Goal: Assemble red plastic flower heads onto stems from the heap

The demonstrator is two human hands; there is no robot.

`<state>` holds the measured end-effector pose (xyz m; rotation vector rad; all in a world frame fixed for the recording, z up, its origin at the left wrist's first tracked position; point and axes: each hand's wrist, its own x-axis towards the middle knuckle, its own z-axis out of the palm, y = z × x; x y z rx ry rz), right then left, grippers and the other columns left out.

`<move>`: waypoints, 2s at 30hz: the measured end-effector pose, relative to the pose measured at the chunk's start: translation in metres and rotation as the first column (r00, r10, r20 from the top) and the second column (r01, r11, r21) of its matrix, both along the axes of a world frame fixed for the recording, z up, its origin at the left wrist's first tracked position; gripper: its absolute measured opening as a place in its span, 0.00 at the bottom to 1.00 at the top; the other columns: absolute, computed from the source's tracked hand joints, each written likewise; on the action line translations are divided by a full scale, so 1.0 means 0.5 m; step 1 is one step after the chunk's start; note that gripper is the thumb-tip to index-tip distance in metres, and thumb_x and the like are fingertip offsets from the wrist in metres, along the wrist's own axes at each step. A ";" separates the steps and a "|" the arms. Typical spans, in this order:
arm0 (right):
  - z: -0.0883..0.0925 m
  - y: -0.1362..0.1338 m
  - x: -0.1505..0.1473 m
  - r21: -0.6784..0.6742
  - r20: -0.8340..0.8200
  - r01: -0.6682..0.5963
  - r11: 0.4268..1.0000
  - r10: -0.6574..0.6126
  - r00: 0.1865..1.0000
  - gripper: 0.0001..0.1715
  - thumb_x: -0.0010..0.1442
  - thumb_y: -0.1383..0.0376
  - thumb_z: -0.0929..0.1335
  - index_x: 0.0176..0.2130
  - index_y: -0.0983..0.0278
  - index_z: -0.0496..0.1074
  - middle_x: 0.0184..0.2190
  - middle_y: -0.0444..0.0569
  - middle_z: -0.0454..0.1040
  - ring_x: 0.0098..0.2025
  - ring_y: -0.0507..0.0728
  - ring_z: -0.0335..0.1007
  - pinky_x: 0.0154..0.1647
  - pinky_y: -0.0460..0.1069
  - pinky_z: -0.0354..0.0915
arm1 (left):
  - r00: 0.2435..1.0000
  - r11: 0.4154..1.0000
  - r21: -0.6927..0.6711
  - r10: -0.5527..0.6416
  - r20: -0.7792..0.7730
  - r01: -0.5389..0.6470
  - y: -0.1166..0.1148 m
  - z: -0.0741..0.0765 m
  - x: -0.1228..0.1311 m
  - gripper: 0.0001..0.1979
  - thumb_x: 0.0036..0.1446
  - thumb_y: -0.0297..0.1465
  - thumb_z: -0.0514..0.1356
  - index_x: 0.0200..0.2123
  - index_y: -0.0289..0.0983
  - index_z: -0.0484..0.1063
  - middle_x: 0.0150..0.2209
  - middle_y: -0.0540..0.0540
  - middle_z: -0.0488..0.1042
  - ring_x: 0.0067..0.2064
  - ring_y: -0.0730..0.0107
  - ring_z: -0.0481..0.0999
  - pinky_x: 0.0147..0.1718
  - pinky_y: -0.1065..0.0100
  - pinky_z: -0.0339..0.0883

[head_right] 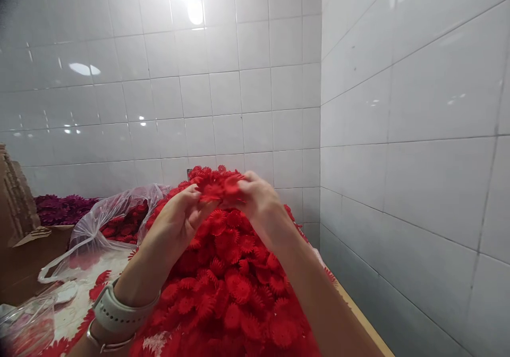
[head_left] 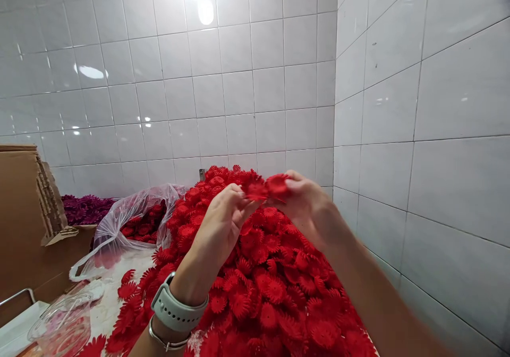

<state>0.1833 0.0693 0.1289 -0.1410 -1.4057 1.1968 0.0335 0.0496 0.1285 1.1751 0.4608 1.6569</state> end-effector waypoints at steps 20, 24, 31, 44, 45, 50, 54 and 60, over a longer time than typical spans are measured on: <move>0.005 -0.056 -0.010 0.255 0.205 0.339 0.906 -0.393 0.897 0.07 0.53 0.65 0.71 0.27 0.63 0.68 0.22 0.38 0.64 0.25 0.48 0.57 0.25 0.45 0.57 | 0.664 0.639 0.693 0.682 -0.307 -0.336 -0.021 -0.008 0.000 0.03 0.55 0.25 0.58 0.30 0.38 0.69 0.39 0.48 0.76 0.41 0.75 0.77 0.39 0.76 0.73; 0.009 -0.054 -0.003 0.277 0.166 0.318 0.907 -0.371 0.914 0.08 0.53 0.62 0.73 0.29 0.63 0.72 0.23 0.39 0.67 0.26 0.49 0.61 0.27 0.45 0.60 | 0.773 0.738 0.638 0.531 -0.347 -0.221 -0.038 -0.002 -0.001 0.04 0.54 0.25 0.62 0.34 0.40 0.72 0.38 0.52 0.77 0.40 0.77 0.78 0.40 0.80 0.72; 0.012 -0.059 0.007 0.263 0.165 0.292 0.920 -0.341 0.926 0.07 0.50 0.64 0.75 0.28 0.62 0.73 0.22 0.39 0.66 0.23 0.49 0.59 0.24 0.46 0.60 | 0.836 0.852 0.497 0.388 -0.388 -0.165 -0.049 0.007 -0.008 0.02 0.53 0.28 0.65 0.31 0.41 0.77 0.32 0.54 0.79 0.35 0.78 0.79 0.36 0.82 0.71; 0.014 -0.060 0.013 0.234 0.174 0.243 0.941 -0.287 0.942 0.05 0.50 0.68 0.75 0.27 0.62 0.75 0.20 0.38 0.66 0.22 0.48 0.57 0.22 0.44 0.59 | 0.867 0.878 0.449 0.345 -0.359 -0.164 -0.046 0.008 -0.010 0.03 0.50 0.27 0.67 0.29 0.42 0.79 0.29 0.53 0.80 0.33 0.74 0.79 0.33 0.78 0.72; 0.013 -0.061 0.013 0.234 0.177 0.245 0.941 -0.289 0.941 0.04 0.50 0.68 0.74 0.28 0.62 0.75 0.20 0.38 0.65 0.22 0.48 0.57 0.22 0.44 0.58 | 0.868 0.879 0.447 0.343 -0.359 -0.162 -0.046 0.008 -0.010 0.03 0.50 0.27 0.67 0.29 0.42 0.79 0.29 0.54 0.80 0.33 0.74 0.79 0.33 0.78 0.72; 0.013 -0.067 0.012 0.265 0.206 0.291 0.920 -0.348 0.915 0.02 0.52 0.67 0.72 0.28 0.62 0.74 0.20 0.39 0.65 0.22 0.48 0.57 0.22 0.45 0.57 | 0.863 0.879 0.442 0.356 -0.360 -0.178 -0.047 0.009 -0.010 0.03 0.49 0.27 0.67 0.28 0.41 0.79 0.29 0.53 0.80 0.32 0.74 0.78 0.32 0.78 0.72; 0.010 -0.067 0.007 0.320 0.225 0.334 0.886 -0.414 0.882 0.04 0.54 0.67 0.69 0.28 0.62 0.72 0.20 0.39 0.64 0.22 0.48 0.55 0.20 0.45 0.55 | 0.860 0.878 0.442 0.361 -0.361 -0.183 -0.049 0.011 -0.008 0.02 0.49 0.28 0.67 0.28 0.41 0.79 0.29 0.52 0.80 0.32 0.73 0.78 0.33 0.77 0.72; 0.003 -0.060 0.002 0.413 0.205 0.409 0.814 -0.521 0.829 0.06 0.52 0.72 0.66 0.27 0.62 0.69 0.22 0.39 0.65 0.23 0.48 0.57 0.22 0.45 0.55 | 0.857 0.885 0.431 0.355 -0.374 -0.178 -0.055 0.011 0.001 0.03 0.46 0.28 0.69 0.27 0.40 0.78 0.30 0.51 0.80 0.34 0.69 0.80 0.34 0.74 0.74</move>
